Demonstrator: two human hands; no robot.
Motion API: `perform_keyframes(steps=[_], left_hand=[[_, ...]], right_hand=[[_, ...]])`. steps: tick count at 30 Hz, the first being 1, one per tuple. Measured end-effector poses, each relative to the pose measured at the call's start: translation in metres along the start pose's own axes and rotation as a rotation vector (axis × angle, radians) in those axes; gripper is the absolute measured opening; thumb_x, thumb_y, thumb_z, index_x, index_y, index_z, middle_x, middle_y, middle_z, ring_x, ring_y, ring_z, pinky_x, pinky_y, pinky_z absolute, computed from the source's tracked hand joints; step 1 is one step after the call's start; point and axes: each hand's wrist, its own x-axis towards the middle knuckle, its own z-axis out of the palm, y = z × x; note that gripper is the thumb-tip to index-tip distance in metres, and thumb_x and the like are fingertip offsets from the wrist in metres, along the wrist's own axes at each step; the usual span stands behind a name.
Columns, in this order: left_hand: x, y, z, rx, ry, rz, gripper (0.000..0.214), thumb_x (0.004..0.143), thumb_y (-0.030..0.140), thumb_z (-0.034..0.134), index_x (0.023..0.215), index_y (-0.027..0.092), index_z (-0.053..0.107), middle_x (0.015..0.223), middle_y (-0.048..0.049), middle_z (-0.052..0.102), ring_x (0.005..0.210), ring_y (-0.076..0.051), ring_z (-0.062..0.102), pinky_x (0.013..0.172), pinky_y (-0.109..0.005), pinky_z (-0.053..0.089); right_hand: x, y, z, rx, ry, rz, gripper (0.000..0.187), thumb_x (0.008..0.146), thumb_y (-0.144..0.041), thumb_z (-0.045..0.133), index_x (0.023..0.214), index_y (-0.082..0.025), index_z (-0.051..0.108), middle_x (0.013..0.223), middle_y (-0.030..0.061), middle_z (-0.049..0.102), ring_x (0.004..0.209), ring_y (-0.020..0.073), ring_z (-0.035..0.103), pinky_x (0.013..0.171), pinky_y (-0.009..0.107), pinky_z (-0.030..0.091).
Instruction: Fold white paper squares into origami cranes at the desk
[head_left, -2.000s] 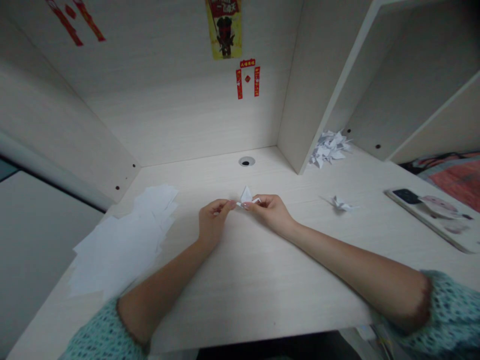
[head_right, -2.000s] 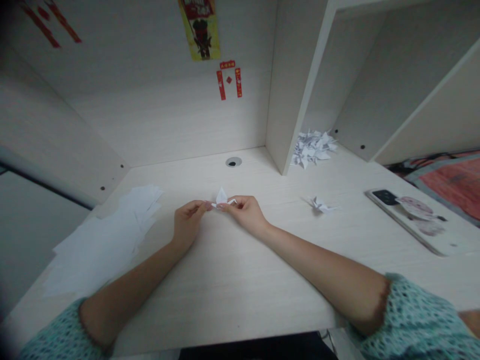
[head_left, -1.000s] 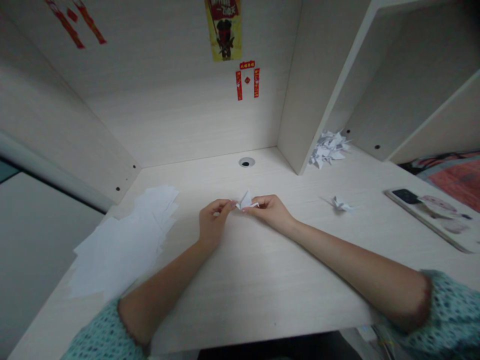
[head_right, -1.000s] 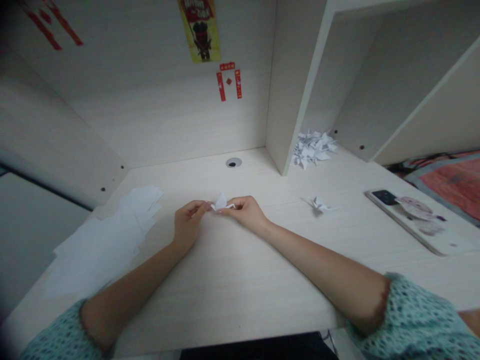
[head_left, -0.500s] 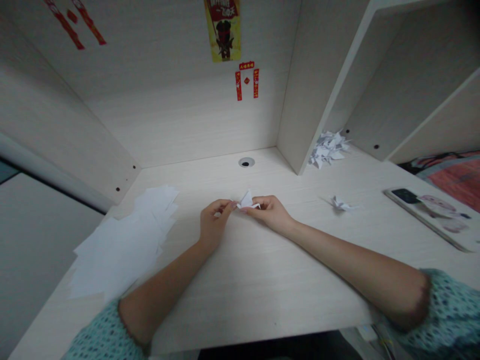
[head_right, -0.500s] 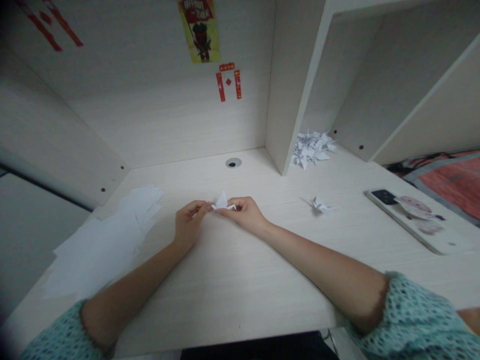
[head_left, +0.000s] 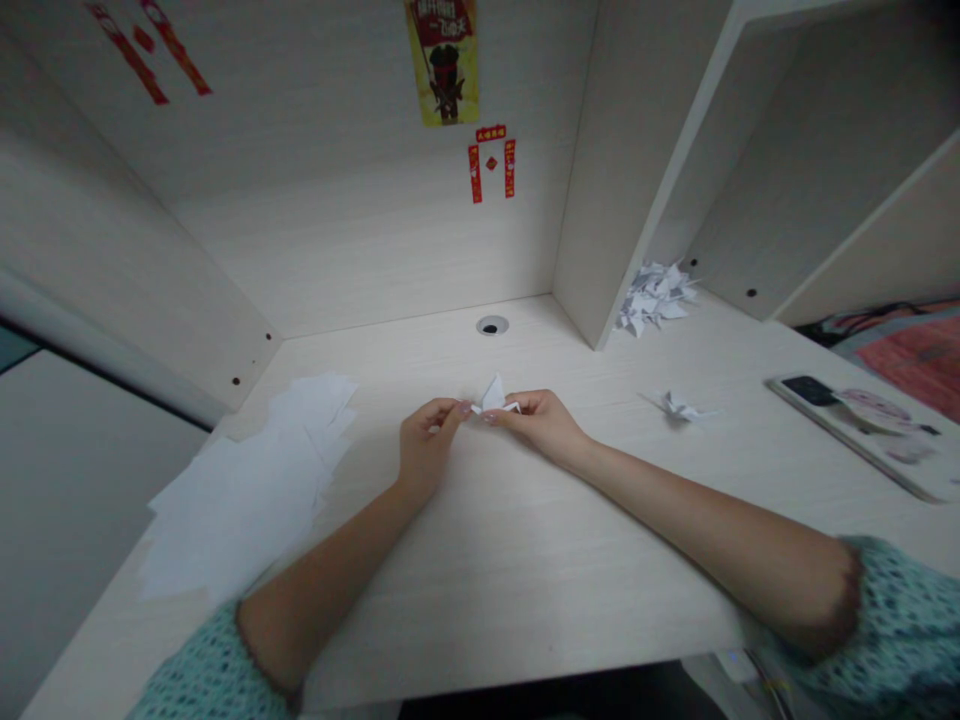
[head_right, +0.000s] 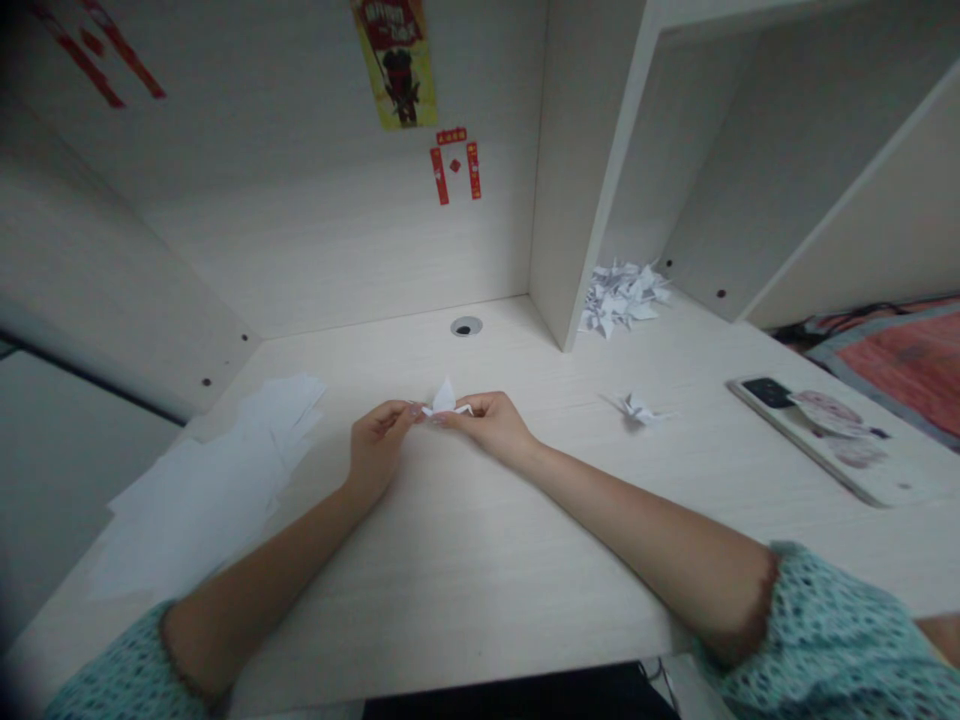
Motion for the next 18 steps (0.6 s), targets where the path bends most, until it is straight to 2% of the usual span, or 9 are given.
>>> perform_keyframes(steps=[10, 18], left_hand=[[-0.0009, 0.0039, 0.0008, 0.018, -0.005, 0.018, 0.02, 0.076, 0.036, 0.061, 0.072, 0.019, 0.069, 0.073, -0.0024, 0.07, 0.071, -0.015, 0.062, 0.068, -0.025, 0.045], [0.0021, -0.0059, 0.0008, -0.002, -0.119, -0.013, 0.017, 0.076, 0.034, 0.061, 0.074, 0.02, 0.071, 0.079, -0.0016, 0.071, 0.072, -0.015, 0.061, 0.069, -0.025, 0.045]], right_hand=[[-0.0035, -0.0021, 0.0008, 0.013, -0.004, -0.024, 0.038, 0.063, -0.051, 0.071, 0.069, -0.014, 0.067, 0.051, -0.0042, 0.046, 0.046, 0.006, 0.03, 0.046, 0.023, 0.018], [-0.0038, -0.0028, 0.0019, -0.039, 0.03, -0.074, 0.04, 0.064, -0.054, 0.069, 0.073, -0.016, 0.072, 0.062, 0.0016, 0.063, 0.056, 0.0127, 0.049, 0.05, 0.024, 0.03]])
